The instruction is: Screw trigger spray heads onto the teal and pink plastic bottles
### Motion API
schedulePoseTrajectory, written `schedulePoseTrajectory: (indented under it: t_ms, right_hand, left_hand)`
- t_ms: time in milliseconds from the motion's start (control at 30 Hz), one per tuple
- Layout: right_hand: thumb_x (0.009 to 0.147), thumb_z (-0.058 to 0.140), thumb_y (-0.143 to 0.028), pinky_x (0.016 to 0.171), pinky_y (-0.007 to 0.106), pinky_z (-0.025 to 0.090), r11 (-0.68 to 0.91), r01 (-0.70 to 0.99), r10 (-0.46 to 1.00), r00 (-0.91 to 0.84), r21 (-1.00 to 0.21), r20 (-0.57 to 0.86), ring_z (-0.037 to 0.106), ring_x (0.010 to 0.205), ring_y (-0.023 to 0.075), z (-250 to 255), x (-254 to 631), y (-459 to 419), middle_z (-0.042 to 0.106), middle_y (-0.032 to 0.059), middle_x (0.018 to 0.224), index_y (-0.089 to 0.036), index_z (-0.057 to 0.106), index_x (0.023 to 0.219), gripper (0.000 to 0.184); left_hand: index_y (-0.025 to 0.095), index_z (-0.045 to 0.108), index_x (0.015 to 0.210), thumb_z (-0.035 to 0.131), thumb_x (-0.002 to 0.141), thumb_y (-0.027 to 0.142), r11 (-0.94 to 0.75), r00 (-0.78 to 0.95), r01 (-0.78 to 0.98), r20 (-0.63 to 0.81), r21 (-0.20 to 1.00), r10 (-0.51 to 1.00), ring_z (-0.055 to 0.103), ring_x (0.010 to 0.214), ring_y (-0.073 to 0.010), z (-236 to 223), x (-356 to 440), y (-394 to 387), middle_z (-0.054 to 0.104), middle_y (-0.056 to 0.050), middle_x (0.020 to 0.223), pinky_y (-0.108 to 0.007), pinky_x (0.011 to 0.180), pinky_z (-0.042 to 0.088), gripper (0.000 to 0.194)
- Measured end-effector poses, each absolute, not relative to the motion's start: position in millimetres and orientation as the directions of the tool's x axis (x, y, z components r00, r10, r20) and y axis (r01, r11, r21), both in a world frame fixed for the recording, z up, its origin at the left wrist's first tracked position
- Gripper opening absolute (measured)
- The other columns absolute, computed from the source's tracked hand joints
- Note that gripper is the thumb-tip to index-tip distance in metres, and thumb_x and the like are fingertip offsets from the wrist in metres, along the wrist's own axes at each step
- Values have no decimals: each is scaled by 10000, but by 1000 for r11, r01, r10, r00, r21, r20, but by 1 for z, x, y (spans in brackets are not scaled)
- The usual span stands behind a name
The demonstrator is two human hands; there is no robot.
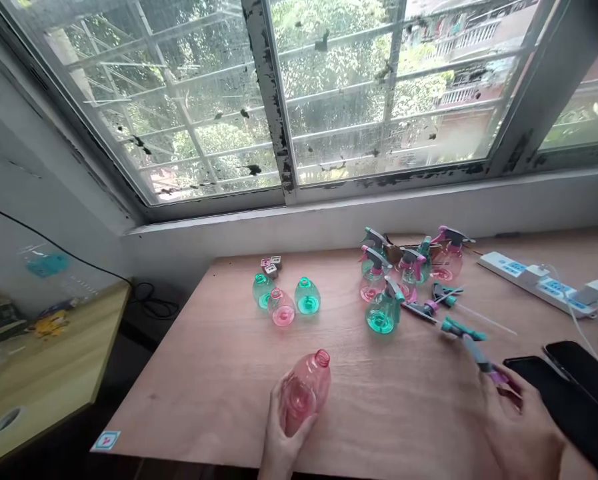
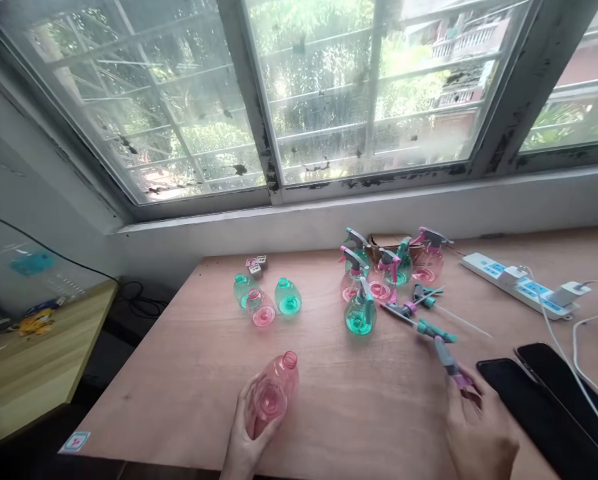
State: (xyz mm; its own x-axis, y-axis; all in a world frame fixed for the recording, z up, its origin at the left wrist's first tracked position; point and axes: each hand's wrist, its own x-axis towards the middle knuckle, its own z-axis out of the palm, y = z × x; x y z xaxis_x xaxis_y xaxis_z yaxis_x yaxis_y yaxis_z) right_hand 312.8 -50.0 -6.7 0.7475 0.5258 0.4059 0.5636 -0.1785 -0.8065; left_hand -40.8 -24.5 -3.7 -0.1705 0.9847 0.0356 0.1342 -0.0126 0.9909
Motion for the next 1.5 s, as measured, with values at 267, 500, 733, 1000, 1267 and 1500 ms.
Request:
schedulePoseTrajectory:
  t_ms: [267, 500, 733, 1000, 1267, 1500]
  right_hand:
    - [874, 687, -390, 811, 324, 565, 296, -450, 749, 657, -843, -88, 692, 960, 197, 45, 256, -48, 707, 42, 1100, -258, 641, 1152, 311]
    - [770, 825, -255, 730, 208, 539, 292, -574, 816, 567, -765, -114, 641, 808, 100, 10, 223, -43, 680, -25, 1061, -292, 565, 1209, 512]
    - [761, 827, -248, 841, 245, 555, 216, -605, 862, 486, -767, -141, 692, 830, 129, -15, 219, -49, 703, -35, 963, -236, 640, 1121, 406]
    - [802, 792, -292, 887, 233, 569, 151, -712, 896, 392, -686, -209, 680, 986, 161, -27, 229, -35, 744, 8, 1002, -204, 748, 951, 178]
    - [825, 785, -273, 735, 130, 562, 234, -744, 863, 455, -626, -219, 655, 864, 82, -30, 232, -35, 734, -37, 984, -261, 739, 1008, 189]
    - [828, 789, -255, 771, 176, 585, 267, -722, 841, 498, -638, -211, 669, 927, 103, -22, 229, -35, 718, -30, 1065, -297, 695, 1155, 343]
  left_hand:
    - [199, 416, 1421, 681, 838, 376, 9, 118, 91, -20, 996, 993, 487, 1354, -303, 20, -31, -21, 546, -127, 1430, -439, 1146, 381, 665]
    - [202, 537, 1367, 622, 876, 438, 12, 133, 99, -26, 995, 991, 529, 1300, -315, 26, -28, -34, 615, -98, 1360, -450, 1123, 385, 551]
    - [210, 496, 1400, 468, 969, 503, 42, 92, 83, -50, 996, 995, 560, 1251, -297, 29, -23, -28, 625, -94, 1335, -423, 1066, 435, 521]
    - [232, 513, 1386, 444, 969, 548, 72, 100, 66, -79, 995, 992, 531, 1269, -313, 27, -22, -24, 624, -83, 1332, -427, 1058, 418, 528]
    - [227, 577, 1326, 491, 917, 619, 80, 75, 23, -81, 997, 994, 583, 1172, -305, 30, -23, -21, 676, -80, 1212, -405, 1016, 446, 573]
    - [233, 462, 1404, 442, 910, 665, 80, -50, -15, -80, 997, 995, 631, 955, -236, 24, -24, -21, 687, -62, 1079, -336, 835, 486, 657]
